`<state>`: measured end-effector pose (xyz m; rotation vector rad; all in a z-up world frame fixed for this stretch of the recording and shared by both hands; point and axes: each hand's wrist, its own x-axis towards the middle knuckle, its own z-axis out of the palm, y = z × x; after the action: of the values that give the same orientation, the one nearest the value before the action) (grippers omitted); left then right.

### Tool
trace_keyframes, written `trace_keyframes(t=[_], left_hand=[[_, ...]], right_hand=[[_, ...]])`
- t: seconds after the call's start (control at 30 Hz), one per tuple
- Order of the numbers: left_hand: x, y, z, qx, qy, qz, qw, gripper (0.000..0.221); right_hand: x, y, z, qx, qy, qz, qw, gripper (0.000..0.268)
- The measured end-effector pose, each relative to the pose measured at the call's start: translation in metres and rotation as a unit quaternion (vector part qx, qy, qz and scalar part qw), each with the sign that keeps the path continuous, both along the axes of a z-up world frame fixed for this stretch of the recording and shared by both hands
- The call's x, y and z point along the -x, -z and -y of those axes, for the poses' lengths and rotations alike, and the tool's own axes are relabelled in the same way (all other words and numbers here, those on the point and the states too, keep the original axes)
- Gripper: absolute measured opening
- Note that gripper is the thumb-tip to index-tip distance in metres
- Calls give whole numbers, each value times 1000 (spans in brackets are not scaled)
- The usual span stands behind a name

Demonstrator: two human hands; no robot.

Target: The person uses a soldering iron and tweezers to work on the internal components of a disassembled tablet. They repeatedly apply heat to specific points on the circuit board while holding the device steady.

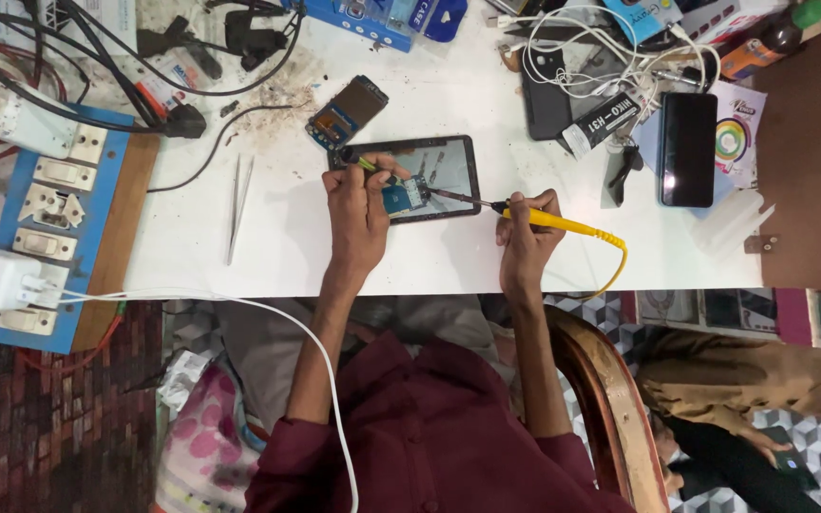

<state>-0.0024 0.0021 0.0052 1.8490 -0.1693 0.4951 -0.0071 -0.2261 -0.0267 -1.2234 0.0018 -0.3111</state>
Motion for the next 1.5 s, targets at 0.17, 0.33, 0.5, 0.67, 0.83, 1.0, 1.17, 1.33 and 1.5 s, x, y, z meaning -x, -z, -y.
trace_keyframes(t=[0.17,0.33,0.5,0.67,0.83,1.0,1.17,1.33,1.5], left_hand=[[0,-1,1,17,1,-11,1000,20],[1,0,0,-18,-2,-19,1000,21],[1,0,0,-16,4,-9,1000,21],[-2,1,1,-3,13,4,1000,22],[-2,5,2,36,21,-17,999,20],[-3,9,3,42,23,-20,999,21],[-4,9,3,67,32,-19,997,22],[-5,6,2,30,24,-9,999,19],[-4,3,3,27,21,-3,999,17]], right_hand=[[0,1,0,-4,0,0,1000,23],[0,1,0,-5,-2,1,1000,23],[1,-1,-1,-6,0,2,1000,23],[-1,-1,-3,20,11,9,1000,25],[1,-1,-2,21,8,1,1000,24],[2,-1,0,-1,8,-6,1000,23],[1,-2,-1,14,13,-4,1000,23],[0,-5,-2,19,20,-17,999,25],[1,-9,-4,14,28,-26,999,27]])
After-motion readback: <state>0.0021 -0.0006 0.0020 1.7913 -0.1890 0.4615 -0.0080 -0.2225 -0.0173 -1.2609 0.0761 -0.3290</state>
